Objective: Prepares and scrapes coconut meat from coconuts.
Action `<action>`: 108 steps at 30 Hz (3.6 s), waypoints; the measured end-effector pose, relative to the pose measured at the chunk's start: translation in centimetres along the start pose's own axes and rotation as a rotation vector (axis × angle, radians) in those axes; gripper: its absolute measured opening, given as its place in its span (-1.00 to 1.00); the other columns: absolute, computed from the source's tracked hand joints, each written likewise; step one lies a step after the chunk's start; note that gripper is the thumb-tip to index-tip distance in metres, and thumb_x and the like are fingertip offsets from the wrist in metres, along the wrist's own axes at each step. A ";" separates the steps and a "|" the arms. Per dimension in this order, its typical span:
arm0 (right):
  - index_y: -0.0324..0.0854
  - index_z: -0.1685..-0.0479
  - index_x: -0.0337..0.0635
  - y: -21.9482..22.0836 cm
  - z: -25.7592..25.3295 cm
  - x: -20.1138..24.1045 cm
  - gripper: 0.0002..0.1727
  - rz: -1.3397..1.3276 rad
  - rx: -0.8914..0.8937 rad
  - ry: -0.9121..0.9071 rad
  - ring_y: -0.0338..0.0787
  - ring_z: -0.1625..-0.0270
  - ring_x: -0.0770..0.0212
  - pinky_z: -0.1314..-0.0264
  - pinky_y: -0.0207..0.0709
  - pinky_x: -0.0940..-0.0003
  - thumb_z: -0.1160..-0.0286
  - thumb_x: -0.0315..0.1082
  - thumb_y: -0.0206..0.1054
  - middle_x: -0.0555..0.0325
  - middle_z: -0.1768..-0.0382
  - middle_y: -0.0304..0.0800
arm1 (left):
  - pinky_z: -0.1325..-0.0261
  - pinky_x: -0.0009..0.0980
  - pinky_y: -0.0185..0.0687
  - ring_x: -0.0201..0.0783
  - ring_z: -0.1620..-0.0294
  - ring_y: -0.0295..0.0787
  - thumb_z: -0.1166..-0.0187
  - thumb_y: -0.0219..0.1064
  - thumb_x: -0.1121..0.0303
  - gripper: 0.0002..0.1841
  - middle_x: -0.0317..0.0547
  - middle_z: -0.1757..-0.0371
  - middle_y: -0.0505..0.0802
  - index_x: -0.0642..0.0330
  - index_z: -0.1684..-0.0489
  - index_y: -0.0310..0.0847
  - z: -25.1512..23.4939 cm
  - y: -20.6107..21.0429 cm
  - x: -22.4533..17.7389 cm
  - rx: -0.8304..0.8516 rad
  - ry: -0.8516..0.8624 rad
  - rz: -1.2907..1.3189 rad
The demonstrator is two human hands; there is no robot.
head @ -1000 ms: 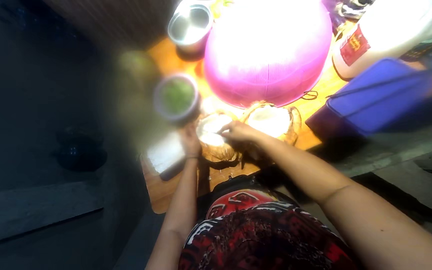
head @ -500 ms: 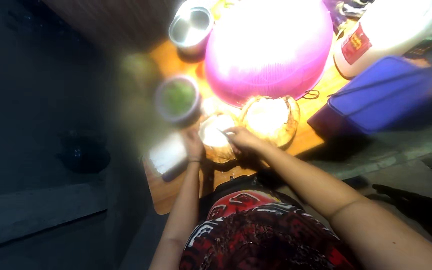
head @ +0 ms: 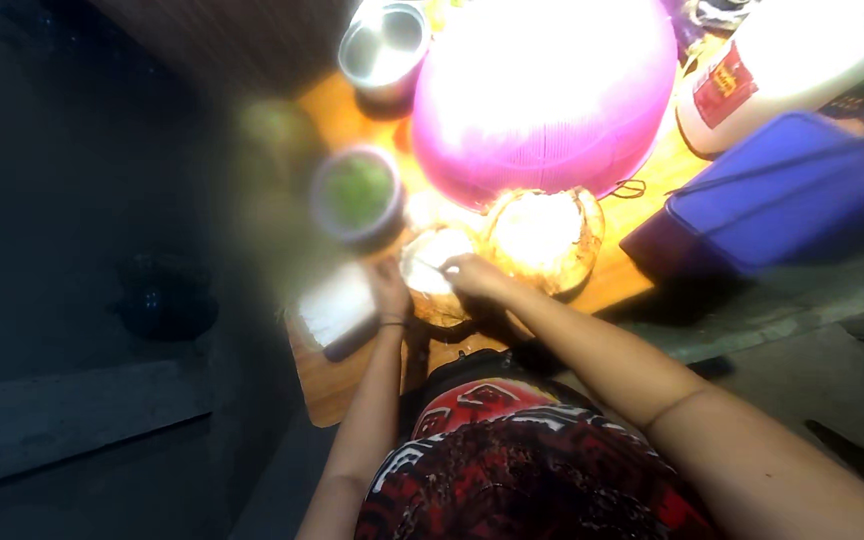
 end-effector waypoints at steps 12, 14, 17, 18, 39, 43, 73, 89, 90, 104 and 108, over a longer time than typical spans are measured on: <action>0.76 -0.31 -0.18 -0.7 -0.7 -0.2 -0.67 0.005 -0.032 -0.027 0.75 -0.34 -0.24 -0.40 0.51 -0.32 -0.76 -0.32 0.19 -0.27 -0.22 0.80 | -0.30 -0.06 0.60 -0.02 -0.13 0.76 -0.87 0.06 0.22 -0.60 0.25 -0.11 0.78 0.41 -0.39 0.43 -0.1 -0.2 0.4 -0.001 0.017 0.001; 0.70 -0.38 -0.16 0.5 -0.6 0.5 -0.64 -0.046 -0.064 0.027 0.76 -0.32 -0.25 -0.35 0.54 -0.32 -0.78 -0.31 0.15 -0.27 -0.21 0.79 | -0.27 -0.09 0.61 -0.07 -0.09 0.75 -0.87 0.07 0.21 -0.61 0.21 -0.07 0.78 0.39 -0.36 0.45 -0.2 -0.2 0.4 0.003 0.021 0.006; 0.63 -0.41 -0.22 3.1 0.0 1.7 -0.63 0.022 0.043 -0.016 0.75 -0.33 -0.25 -0.36 0.54 -0.29 -0.81 -0.33 0.07 -0.29 -0.22 0.77 | -0.23 -0.11 0.62 -0.10 -0.03 0.74 -0.86 0.09 0.22 -0.64 0.17 -0.02 0.79 0.38 -0.32 0.48 -0.3 -0.2 0.8 -0.004 0.020 0.009; 0.65 -0.40 -0.24 3.0 0.1 1.6 -0.63 0.050 0.091 -0.058 0.73 -0.34 -0.25 -0.39 0.52 -0.28 -0.80 -0.35 0.08 -0.29 -0.24 0.76 | -0.21 -0.10 0.62 -0.09 -0.02 0.75 -0.86 0.07 0.23 -0.64 0.17 -0.01 0.78 0.38 -0.31 0.47 -0.4 -0.2 0.8 -0.008 0.020 0.014; 0.66 -0.40 -0.16 2.4 -0.5 0.9 -0.62 0.188 0.066 -0.035 0.77 -0.29 -0.30 -0.26 0.56 -0.40 -0.72 -0.37 0.12 -0.28 -0.15 0.80 | -0.21 -0.20 0.64 -0.19 -0.01 0.74 -0.86 0.08 0.26 -0.66 0.11 -0.01 0.77 0.37 -0.33 0.45 -0.8 0.0 1.3 -0.011 0.047 0.080; 0.77 -0.29 -0.13 0.8 -0.5 0.4 -0.68 0.206 0.180 -0.157 0.78 -0.27 -0.22 -0.33 0.53 -0.35 -0.74 -0.33 0.20 -0.22 -0.15 0.83 | -0.24 -0.16 0.63 -0.15 -0.04 0.74 -0.87 0.05 0.26 -0.64 0.14 -0.03 0.78 0.38 -0.35 0.44 -0.6 0.0 1.1 -0.006 0.042 0.055; 0.44 -0.59 -0.13 3.7 0.7 -1.4 -0.59 -0.998 -0.120 0.316 0.67 0.61 0.22 0.51 0.64 0.32 -0.84 -0.38 0.05 0.00 0.47 0.67 | -0.31 -0.35 0.60 -0.36 -0.13 0.72 -0.90 -0.03 0.29 -0.66 0.00 -0.12 0.79 0.29 -0.34 0.55 -1.3 0.5 0.9 0.030 0.123 0.157; 0.52 -0.57 -0.09 2.4 1.1 -3.0 -0.60 -0.652 0.028 0.169 0.67 0.51 0.25 0.41 0.64 0.34 -0.84 -0.32 0.15 -0.01 0.29 0.70 | -0.19 -0.09 0.60 -0.16 0.01 0.73 -0.74 0.28 0.14 -0.61 0.09 -0.01 0.81 0.31 -0.26 0.62 -2.2 0.2 -1.4 0.197 0.042 -0.041; 0.54 -0.55 -0.11 2.3 1.2 -2.8 -0.61 -0.696 0.020 0.169 0.64 0.52 0.27 0.43 0.62 0.36 -0.84 -0.32 0.16 0.01 0.27 0.67 | -0.19 -0.05 0.60 -0.12 0.01 0.74 -0.70 0.34 0.14 -0.61 0.10 -0.01 0.82 0.30 -0.23 0.64 -2.3 0.2 -1.9 0.214 0.061 -0.073; 0.74 -0.31 -0.15 -0.1 0.8 -2.2 -0.68 -0.256 0.113 -0.006 0.56 0.53 0.32 0.37 0.53 0.34 -0.84 -0.27 0.18 0.05 0.40 0.74 | -0.34 -0.25 0.59 -0.29 -0.17 0.77 -0.83 0.12 0.30 -0.66 0.06 -0.20 0.84 0.30 -0.32 0.68 -3.9 1.2 -1.3 0.323 0.261 -0.023; 0.67 -0.36 -0.15 0.7 -0.4 -1.7 -0.67 -0.556 -0.004 0.097 0.48 0.63 0.36 0.53 0.44 0.43 -0.84 -0.26 0.14 0.11 0.46 0.66 | -0.24 -0.32 0.63 -0.37 -0.05 0.77 -0.83 0.12 0.31 -0.68 -0.01 -0.13 0.85 0.28 -0.29 0.69 -4.4 1.2 -0.8 0.313 0.209 0.000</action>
Point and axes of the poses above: each hand's wrist, its own z-axis away from the middle knuckle, its own y-axis out of the palm, x = y × z, the point moved 9 cm from there along -z, towards the middle knuckle
